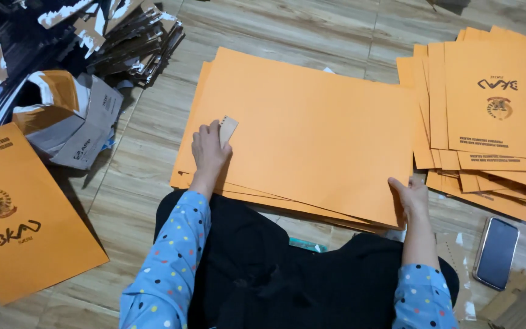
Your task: Applying adhesive strips to the spine of orange folders and stacking them
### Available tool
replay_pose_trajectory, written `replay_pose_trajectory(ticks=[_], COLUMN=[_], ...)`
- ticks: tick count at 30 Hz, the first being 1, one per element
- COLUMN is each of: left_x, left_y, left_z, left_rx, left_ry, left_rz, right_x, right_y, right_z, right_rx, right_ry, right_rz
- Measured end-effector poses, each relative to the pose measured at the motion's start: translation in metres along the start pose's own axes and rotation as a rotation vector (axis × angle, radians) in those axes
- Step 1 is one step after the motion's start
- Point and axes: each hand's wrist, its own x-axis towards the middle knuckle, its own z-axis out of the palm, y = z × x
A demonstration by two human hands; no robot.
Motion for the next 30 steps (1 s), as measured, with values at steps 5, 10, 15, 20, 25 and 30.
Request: replay_pose_trajectory(ticks=[5,10,15,20,25,30], left_x=[0.016,0.032,0.035,0.043,0.055,0.056], left_y=[-0.038,-0.075,-0.062,-0.04,-0.023,0.015], left_z=[-0.002,-0.025,-0.039,0.0,0.032,-0.014], left_rx=[-0.098,-0.023,-0.021,-0.155,-0.41,-1.015], left_ry=[0.064,0.168,0.166,0.098,0.013,-0.148], left_rz=[-0.142,-0.473,-0.404,-0.122,-0.096,-0.396], right_x=[-0.02,-0.019,-0.024,-0.052,-0.073,-0.073], right_y=[-0.015,-0.018,-0.04,-0.068,-0.08,-0.084], right_z=[0.002,-0.015,-0.027,-0.052,-0.081,-0.079], right_rx=[0.195,0.156,0.223,0.326,0.421,0.51], right_ry=[-0.099,0.03,0.011,0.02,0.033,0.07], right_rz=[-0.02,-0.33,-0.395,-0.399,-0.404,-0.418])
